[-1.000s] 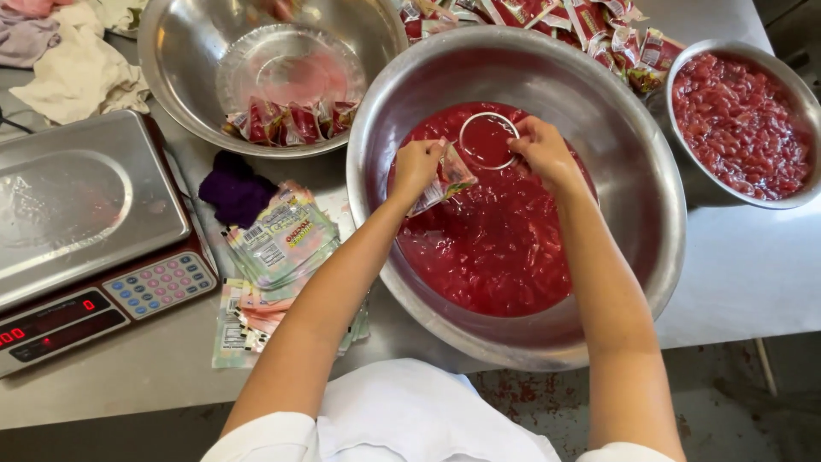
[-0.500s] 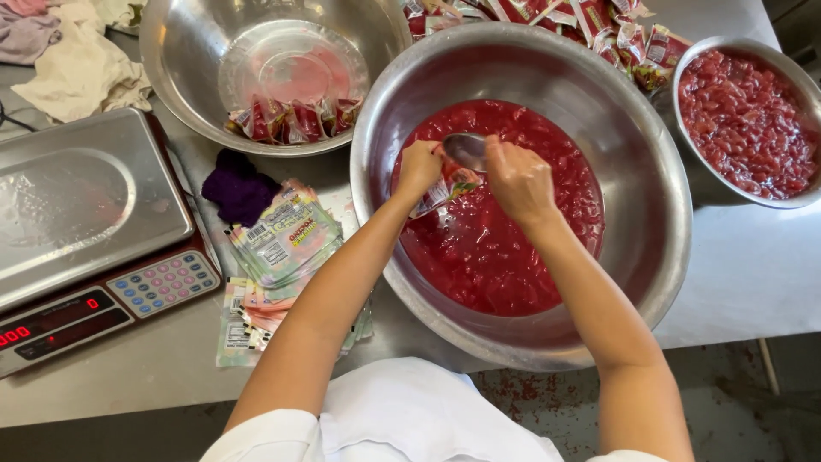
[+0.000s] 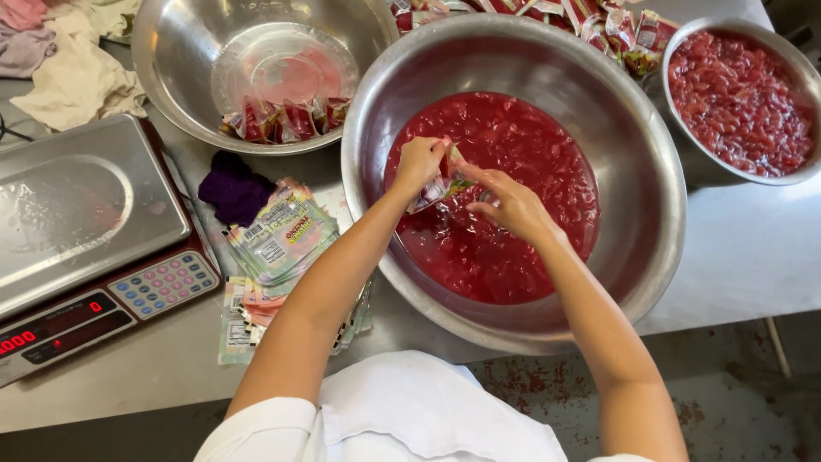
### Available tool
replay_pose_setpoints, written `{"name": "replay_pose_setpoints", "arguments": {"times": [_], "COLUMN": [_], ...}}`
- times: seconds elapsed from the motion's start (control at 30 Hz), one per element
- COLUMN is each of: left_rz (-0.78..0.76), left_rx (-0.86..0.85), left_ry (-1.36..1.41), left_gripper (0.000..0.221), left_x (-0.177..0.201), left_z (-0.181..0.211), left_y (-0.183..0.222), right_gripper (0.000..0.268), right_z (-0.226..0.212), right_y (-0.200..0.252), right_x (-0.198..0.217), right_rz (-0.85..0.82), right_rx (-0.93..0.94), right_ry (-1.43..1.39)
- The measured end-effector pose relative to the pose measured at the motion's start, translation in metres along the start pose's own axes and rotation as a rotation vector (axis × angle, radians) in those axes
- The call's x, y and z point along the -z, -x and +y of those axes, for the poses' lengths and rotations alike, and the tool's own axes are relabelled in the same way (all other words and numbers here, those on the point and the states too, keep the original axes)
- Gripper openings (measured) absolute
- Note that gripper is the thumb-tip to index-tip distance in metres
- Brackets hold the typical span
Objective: Portioning marinated meat into small plastic packets and weighing them on a digital scale for consistency.
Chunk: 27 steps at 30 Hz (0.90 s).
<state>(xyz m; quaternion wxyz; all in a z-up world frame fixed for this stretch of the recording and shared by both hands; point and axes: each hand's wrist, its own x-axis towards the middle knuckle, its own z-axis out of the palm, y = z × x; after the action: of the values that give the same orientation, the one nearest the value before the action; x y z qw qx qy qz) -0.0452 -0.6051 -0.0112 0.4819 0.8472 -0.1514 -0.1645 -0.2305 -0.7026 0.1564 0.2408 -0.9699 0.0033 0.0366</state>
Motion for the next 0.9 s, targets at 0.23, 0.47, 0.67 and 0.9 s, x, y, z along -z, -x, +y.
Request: {"name": "replay_pose_setpoints", "arguments": {"times": [0.23, 0.47, 0.67, 0.9], "left_rz": [-0.072, -0.103, 0.125, 0.344], "left_rx": [-0.171, -0.162, -0.472, -0.704], "left_ry": [-0.006, -0.507, -0.656, -0.583], "left_gripper": [0.043, 0.029, 0.020, 0.027], "left_x": [0.036, 0.049, 0.005, -0.030], "left_z": [0.050, 0.074, 0.029, -0.031], "left_y": [0.027, 0.046, 0.028, -0.011], "right_gripper": [0.012, 0.007, 0.003, 0.007], "right_z": [0.075, 0.065, 0.092, 0.064], "right_y": [-0.040, -0.006, -0.004, -0.001], "right_x": [-0.032, 0.014, 0.006, 0.029], "right_rz": [0.273, 0.297, 0.300, 0.310], "right_rx": [0.233, 0.370, 0.383, 0.460], "right_ry": [0.107, 0.339, 0.387, 0.518]}}
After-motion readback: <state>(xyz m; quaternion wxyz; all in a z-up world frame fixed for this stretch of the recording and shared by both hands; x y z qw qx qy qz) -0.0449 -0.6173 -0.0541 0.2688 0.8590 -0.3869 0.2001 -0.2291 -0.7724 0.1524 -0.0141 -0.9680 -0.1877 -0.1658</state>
